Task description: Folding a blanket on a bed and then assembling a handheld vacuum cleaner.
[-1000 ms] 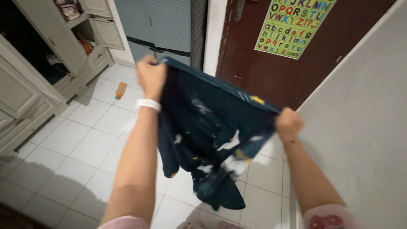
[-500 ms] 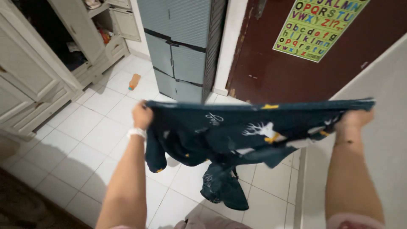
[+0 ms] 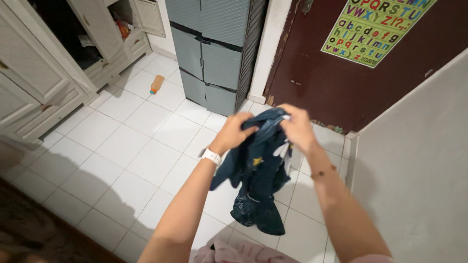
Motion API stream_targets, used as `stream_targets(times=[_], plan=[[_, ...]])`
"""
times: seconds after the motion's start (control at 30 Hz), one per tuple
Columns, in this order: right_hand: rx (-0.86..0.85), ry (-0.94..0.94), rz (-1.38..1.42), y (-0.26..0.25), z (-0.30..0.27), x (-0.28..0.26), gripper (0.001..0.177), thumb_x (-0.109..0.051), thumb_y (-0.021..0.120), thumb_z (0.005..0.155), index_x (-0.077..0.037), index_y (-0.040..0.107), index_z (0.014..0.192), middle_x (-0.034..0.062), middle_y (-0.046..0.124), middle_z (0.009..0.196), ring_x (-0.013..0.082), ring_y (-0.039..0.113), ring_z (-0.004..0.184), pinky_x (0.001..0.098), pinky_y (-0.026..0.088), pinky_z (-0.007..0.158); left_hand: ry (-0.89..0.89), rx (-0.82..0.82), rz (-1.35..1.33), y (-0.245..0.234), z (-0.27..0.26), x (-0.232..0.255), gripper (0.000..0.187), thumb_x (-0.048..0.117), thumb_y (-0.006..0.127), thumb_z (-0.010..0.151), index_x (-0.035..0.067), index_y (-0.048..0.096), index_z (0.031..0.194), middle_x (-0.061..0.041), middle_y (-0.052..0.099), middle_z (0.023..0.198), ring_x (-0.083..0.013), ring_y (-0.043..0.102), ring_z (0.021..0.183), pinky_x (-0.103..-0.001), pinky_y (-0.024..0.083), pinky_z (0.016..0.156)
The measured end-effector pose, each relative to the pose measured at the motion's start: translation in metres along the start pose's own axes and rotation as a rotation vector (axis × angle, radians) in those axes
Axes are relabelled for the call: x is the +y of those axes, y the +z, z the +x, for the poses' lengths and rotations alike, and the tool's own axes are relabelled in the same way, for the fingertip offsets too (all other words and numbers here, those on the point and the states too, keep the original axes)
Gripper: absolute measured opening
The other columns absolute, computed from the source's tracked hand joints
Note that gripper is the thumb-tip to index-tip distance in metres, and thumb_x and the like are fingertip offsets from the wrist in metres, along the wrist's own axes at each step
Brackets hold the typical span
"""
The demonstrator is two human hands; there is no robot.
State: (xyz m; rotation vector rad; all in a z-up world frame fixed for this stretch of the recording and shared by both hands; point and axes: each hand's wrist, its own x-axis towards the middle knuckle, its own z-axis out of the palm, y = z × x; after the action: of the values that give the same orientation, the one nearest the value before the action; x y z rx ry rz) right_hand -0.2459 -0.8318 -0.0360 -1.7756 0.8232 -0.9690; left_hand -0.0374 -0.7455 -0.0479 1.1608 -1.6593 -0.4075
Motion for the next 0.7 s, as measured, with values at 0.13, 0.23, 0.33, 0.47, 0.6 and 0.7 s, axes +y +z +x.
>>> stream_targets(times=[0.13, 0.23, 0.33, 0.47, 0.6, 0.7], plan=[[0.152, -0.026, 0.011, -0.034, -0.003, -0.061, 0.036, 0.016, 0.053, 0.085, -0.004, 0.074, 0.106, 0.0041, 0.072, 0.094, 0.0132, 0.067, 0.08, 0.025, 0.058, 0.072, -0.272, -0.044, 0.217, 0.034, -0.061, -0.088, 0.018, 0.014, 0.073, 0.084, 0.006, 0.071, 0.1, -0.021, 0.071, 0.092, -0.0402, 0.068, 0.09, -0.045, 0.055, 0.084], [0.262, -0.216, 0.154, -0.074, 0.006, -0.073, 0.035, 0.018, 0.05, 0.088, 0.0, 0.07, 0.11, 0.003, 0.07, 0.1, 0.0113, 0.066, 0.089, 0.0252, 0.058, 0.081, -0.534, -0.096, 0.43, 0.048, -0.109, -0.131, 0.02, 0.025, 0.073, 0.085, 0.012, 0.078, 0.099, -0.017, 0.075, 0.097, -0.0378, 0.069, 0.097, -0.047, 0.055, 0.085], [0.31, -0.263, 0.185, -0.1, 0.014, -0.081, 0.038, 0.018, 0.046, 0.088, 0.001, 0.071, 0.111, 0.0035, 0.07, 0.099, 0.012, 0.066, 0.088, 0.0253, 0.057, 0.08, -0.745, -0.201, 0.439, 0.049, -0.129, -0.145, 0.021, 0.03, 0.07, 0.088, 0.015, 0.079, 0.101, -0.016, 0.076, 0.1, -0.0356, 0.07, 0.098, -0.047, 0.056, 0.087], [0.331, -0.361, 0.178, -0.113, 0.018, -0.085, 0.033, 0.018, 0.047, 0.095, 0.003, 0.071, 0.114, 0.0044, 0.07, 0.101, 0.0122, 0.065, 0.09, 0.0247, 0.055, 0.082, -0.988, 0.01, -0.003, 0.044, -0.113, -0.152, 0.033, 0.03, 0.054, 0.09, 0.012, 0.066, 0.116, -0.022, 0.073, 0.098, -0.0418, 0.072, 0.093, -0.051, 0.06, 0.081], [0.359, -0.359, 0.379, -0.136, 0.008, -0.074, 0.024, 0.007, 0.049, 0.097, 0.002, 0.071, 0.105, 0.0075, 0.07, 0.096, 0.0168, 0.065, 0.086, 0.0287, 0.056, 0.08, -0.991, 0.517, -1.216, 0.014, -0.087, -0.202, 0.04, 0.035, 0.047, 0.1, -0.002, 0.056, 0.11, -0.019, 0.066, 0.092, -0.0356, 0.07, 0.083, -0.053, 0.064, 0.074], [0.323, -0.46, 0.604, -0.19, -0.006, -0.015, 0.016, -0.003, 0.055, 0.092, 0.001, 0.068, 0.1, 0.011, 0.066, 0.094, 0.022, 0.065, 0.081, 0.0329, 0.057, 0.079, -0.718, 1.086, -1.644, -0.026, -0.083, -0.201, 0.021, 0.02, 0.053, 0.099, -0.001, 0.05, 0.098, -0.02, 0.063, 0.098, -0.0383, 0.07, 0.081, -0.048, 0.065, 0.082]])
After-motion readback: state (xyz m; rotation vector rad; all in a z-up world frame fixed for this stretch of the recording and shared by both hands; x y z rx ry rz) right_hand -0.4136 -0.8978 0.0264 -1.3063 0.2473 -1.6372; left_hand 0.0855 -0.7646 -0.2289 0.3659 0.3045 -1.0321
